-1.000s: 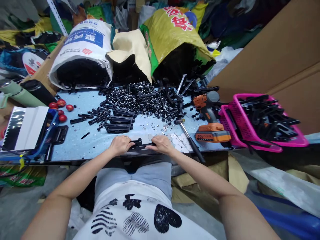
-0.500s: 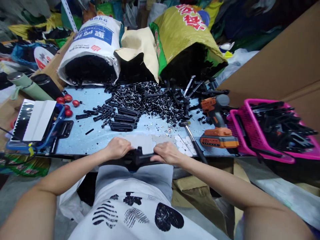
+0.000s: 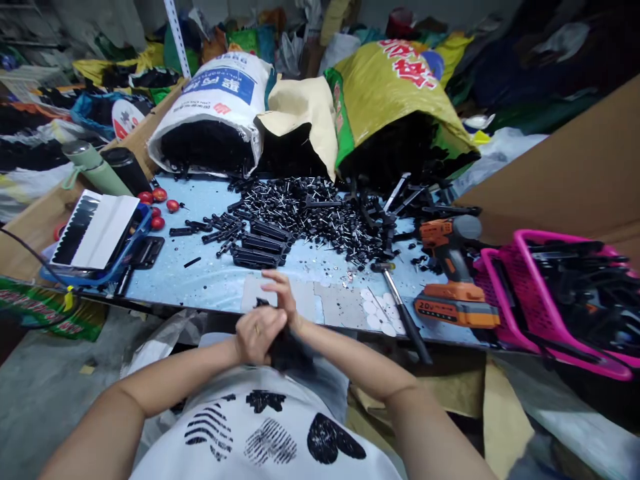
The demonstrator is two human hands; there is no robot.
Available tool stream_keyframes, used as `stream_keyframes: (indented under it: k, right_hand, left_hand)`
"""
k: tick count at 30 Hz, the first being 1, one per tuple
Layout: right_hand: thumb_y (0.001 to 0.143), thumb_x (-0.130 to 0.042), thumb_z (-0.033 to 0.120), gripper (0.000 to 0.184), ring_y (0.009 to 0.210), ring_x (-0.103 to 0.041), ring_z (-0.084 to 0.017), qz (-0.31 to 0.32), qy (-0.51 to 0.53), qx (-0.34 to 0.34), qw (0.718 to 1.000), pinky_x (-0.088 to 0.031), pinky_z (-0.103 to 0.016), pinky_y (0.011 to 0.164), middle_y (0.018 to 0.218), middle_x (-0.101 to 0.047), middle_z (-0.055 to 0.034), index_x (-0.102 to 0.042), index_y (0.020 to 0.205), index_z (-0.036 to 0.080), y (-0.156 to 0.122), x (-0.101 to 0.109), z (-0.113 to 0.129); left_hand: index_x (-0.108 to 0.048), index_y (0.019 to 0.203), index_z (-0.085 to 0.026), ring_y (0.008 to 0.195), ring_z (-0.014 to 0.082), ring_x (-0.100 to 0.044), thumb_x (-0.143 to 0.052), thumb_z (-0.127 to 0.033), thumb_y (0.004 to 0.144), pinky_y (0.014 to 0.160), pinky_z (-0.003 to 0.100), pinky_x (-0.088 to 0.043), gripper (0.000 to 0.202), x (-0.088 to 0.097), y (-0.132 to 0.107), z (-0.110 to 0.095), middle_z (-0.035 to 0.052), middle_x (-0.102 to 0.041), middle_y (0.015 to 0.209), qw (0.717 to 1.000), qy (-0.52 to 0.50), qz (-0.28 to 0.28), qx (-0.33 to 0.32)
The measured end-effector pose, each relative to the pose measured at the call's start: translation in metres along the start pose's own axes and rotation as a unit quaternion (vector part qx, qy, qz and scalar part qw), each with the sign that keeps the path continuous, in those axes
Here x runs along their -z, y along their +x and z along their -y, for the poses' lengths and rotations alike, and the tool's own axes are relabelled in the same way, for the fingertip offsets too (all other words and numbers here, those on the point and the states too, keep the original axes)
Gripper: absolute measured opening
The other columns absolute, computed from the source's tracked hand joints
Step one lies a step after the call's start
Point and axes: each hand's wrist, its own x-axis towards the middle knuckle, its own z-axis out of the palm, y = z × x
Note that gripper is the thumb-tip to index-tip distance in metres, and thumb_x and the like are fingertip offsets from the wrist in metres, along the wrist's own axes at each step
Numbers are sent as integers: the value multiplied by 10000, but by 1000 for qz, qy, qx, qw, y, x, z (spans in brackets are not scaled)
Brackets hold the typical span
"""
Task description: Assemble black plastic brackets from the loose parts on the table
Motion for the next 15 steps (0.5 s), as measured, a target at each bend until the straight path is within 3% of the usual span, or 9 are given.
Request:
stream_keyframes:
  k: [2, 4, 7, 10, 15]
  right_hand:
    - [884, -191, 658, 604, 1191, -442, -245, 13, -85, 39, 996, -349, -452, 1005, 1232, -514, -97, -583, 1059, 233, 42, 9, -29]
    - [891, -340, 595, 516, 1237, -406, -254, 16, -226, -1, 974, -314, -433, 1038, 1296, -489, -116, -598, 1105, 203, 83, 19, -61]
    - [853, -458, 586, 550, 1238, -419, -289, 116, -373, -62, 918, -317, -442, 1032, 1347, -471, -138, -589, 1207, 186, 121, 28, -105]
    - [857, -462, 582, 539, 1200, -473, -256, 218, -395, -37, 892, -357, -393, 1012, 1324, -522, -86, -587, 1242, 225, 138, 33, -138]
    - [881, -465, 527, 481, 1231, -466, -211, 291, -373, 59, 879, -318, -343, 1063, 1306, -550, -33, -588, 1246, 238, 178, 39, -175]
  left_hand:
    - [-501, 1252, -104, 916, 272, -644, -372, -603, 875, 753, 366, -514, 639, -6, -8, 30, 166, -659, 949, 992, 86, 96, -9]
    - [-519, 1247, -106, 1049, 299, -602, -449, -582, 854, 869, 398, -484, 621, -13, -11, 57, 188, -639, 1068, 965, 117, 234, 12]
    - [-436, 1333, -60, 1336, 354, -319, -518, -582, 813, 1070, 467, -306, 741, -28, -7, 82, 223, -425, 1383, 906, 182, 364, 111]
    - [-350, 1390, -37, 1392, 352, -174, -491, -618, 807, 1121, 487, -185, 834, -49, -1, 98, 218, -298, 1467, 865, 221, 411, 184]
    - [-328, 1408, -59, 1384, 345, -207, -409, -584, 863, 1115, 538, -121, 761, -81, 17, 130, 209, -307, 1465, 849, 249, 404, 233]
